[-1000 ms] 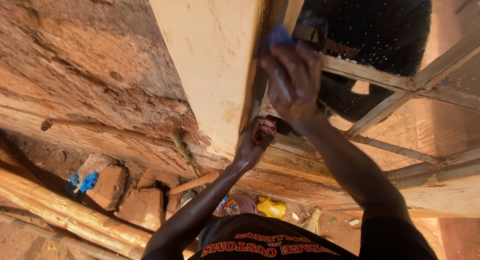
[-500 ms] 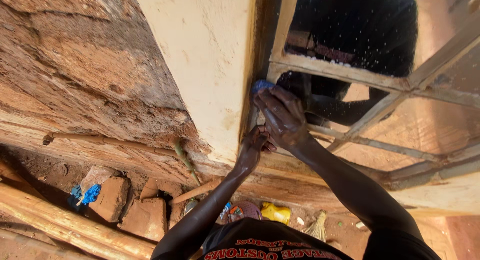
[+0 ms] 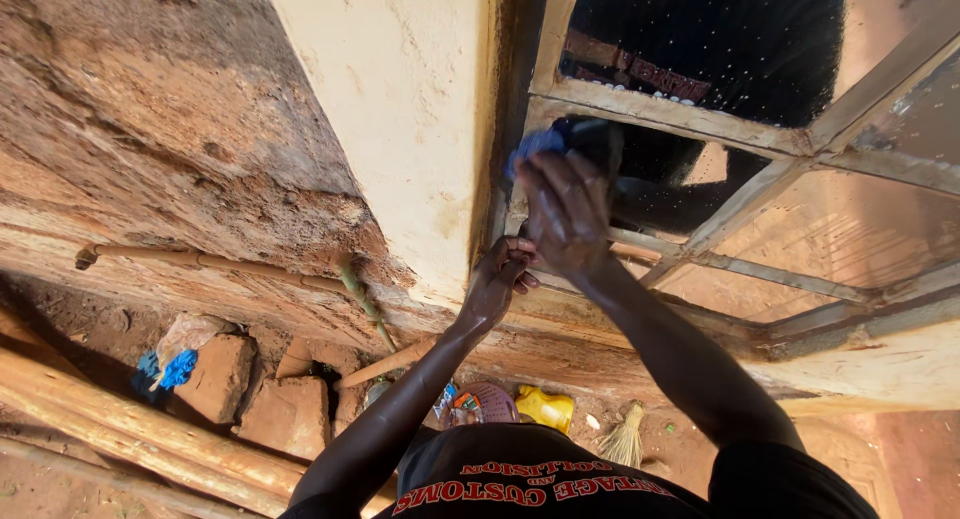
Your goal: The person wipes the individual glass panes of a window frame with a blue cloth after dipping it into a bucket of soapy water.
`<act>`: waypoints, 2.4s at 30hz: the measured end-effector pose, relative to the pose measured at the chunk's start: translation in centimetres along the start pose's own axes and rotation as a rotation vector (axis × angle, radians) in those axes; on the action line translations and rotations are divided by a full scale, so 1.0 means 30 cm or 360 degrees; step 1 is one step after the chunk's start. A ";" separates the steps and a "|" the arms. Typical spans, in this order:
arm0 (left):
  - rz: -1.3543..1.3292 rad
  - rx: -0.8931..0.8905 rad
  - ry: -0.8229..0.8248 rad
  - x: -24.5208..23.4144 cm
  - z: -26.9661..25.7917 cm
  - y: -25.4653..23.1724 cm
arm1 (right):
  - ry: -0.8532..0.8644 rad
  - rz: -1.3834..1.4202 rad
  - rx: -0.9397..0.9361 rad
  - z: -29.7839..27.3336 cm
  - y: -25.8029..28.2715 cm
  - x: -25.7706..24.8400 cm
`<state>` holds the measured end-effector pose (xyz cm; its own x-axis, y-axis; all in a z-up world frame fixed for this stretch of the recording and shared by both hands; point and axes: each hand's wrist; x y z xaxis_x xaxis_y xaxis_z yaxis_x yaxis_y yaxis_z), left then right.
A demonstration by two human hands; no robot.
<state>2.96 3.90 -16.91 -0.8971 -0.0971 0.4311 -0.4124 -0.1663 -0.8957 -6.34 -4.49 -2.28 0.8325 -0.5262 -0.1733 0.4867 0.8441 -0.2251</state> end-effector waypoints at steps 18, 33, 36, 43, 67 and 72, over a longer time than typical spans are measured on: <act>0.0335 -0.0084 -0.0057 -0.002 0.033 0.001 | 0.0351 0.0059 -0.0010 -0.182 0.055 -0.087; 0.0305 -0.0086 -0.0003 0.017 0.002 0.080 | 0.0677 0.0187 -0.0086 -0.182 0.018 -0.162; 0.0235 0.0015 0.0075 0.017 0.005 0.080 | 0.0547 0.0213 -0.0011 -0.153 0.014 -0.105; 0.0634 -0.0179 -0.0121 -0.061 -0.015 0.088 | 0.0755 0.0263 -0.0185 -0.380 0.042 -0.022; 0.0541 -0.0103 0.0094 0.008 0.011 0.180 | 0.0309 0.0006 0.0062 -0.465 -0.001 -0.071; 0.0546 -0.0275 0.0065 0.009 -0.037 0.098 | 0.0195 -0.0030 0.0557 -0.444 0.030 -0.223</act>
<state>1.34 4.47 -19.56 -0.9917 -0.0786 0.1018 -0.1050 0.0373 -0.9938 -15.01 -1.59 -14.08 0.7950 -0.5325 -0.2905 0.5802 0.8072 0.1084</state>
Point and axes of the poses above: each hand's wrist, its own z-axis towards the middle knuckle, its own x-axis out of the palm, y = z × x, and after that the axes turned 5 degrees about -z, right-handed
